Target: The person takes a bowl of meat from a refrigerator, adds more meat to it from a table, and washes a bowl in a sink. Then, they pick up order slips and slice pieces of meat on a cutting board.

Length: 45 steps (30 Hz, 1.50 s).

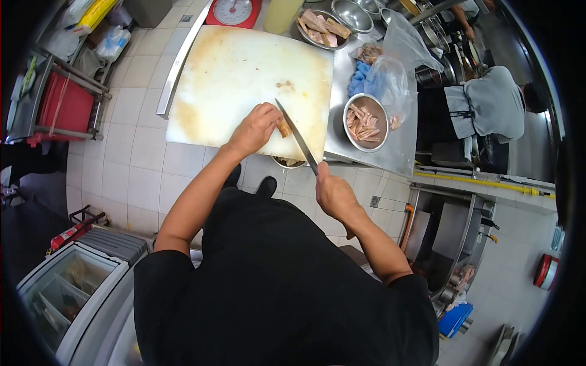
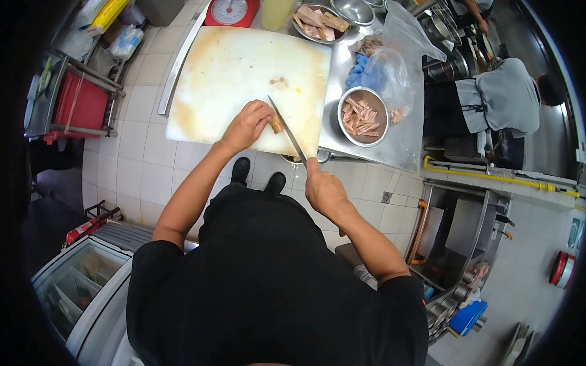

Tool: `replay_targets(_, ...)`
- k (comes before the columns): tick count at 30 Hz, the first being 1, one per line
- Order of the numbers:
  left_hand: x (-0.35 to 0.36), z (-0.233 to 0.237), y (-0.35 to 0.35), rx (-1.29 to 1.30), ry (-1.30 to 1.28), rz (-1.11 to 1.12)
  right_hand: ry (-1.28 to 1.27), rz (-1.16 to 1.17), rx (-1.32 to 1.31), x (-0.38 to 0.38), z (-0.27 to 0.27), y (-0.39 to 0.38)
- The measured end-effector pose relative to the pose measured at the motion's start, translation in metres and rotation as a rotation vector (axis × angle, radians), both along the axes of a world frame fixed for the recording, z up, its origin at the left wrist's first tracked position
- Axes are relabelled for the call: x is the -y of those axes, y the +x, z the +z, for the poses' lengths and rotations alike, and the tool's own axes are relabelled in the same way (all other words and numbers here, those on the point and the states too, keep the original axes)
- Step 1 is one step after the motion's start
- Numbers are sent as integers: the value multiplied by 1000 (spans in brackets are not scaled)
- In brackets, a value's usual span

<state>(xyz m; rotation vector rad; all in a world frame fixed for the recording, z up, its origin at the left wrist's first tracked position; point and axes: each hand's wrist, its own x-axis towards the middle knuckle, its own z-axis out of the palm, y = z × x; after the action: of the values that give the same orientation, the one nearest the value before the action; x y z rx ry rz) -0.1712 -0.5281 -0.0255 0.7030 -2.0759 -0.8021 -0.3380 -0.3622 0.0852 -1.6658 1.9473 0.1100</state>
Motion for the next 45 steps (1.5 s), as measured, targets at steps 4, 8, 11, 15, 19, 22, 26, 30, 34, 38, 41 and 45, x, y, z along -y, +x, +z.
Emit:
replay_targets(4,-1,2,-1,25,-6,0,58,6,-27,-2,27,4)
replay_targets(8,0,3,0,27,-2,-3,45,-8,-27,-3,1,8)
replay_targets(11,-1,2,-1,2,-5,5,-18,-32,-21,-6,-35,9)
replay_targets(15,0,2,0,-17,2,10,38,-43,18,7,-3,5)
replay_targets(19,0,2,-1,-15,0,1,89,-30,17,7,26,8)
replay_targets(22,-1,3,0,-12,10,3,125,-34,4,5,18,11)
replay_targets(26,0,0,2,-6,17,-12,9,-57,53,7,-36,15)
replay_targets(30,0,4,3,11,25,-27,-32,-99,204,17,-26,-5)
replay_targets(34,6,10,1,20,34,-87,18,-116,189,13,-13,-15)
replay_targets(38,8,15,-1,31,45,-74,1,-103,111,9,-17,-15)
replay_targets(41,9,11,0,43,20,-78,-12,-101,69,6,-15,-12)
replay_targets(45,10,7,-4,33,37,-84,50,-66,26,9,12,-7)
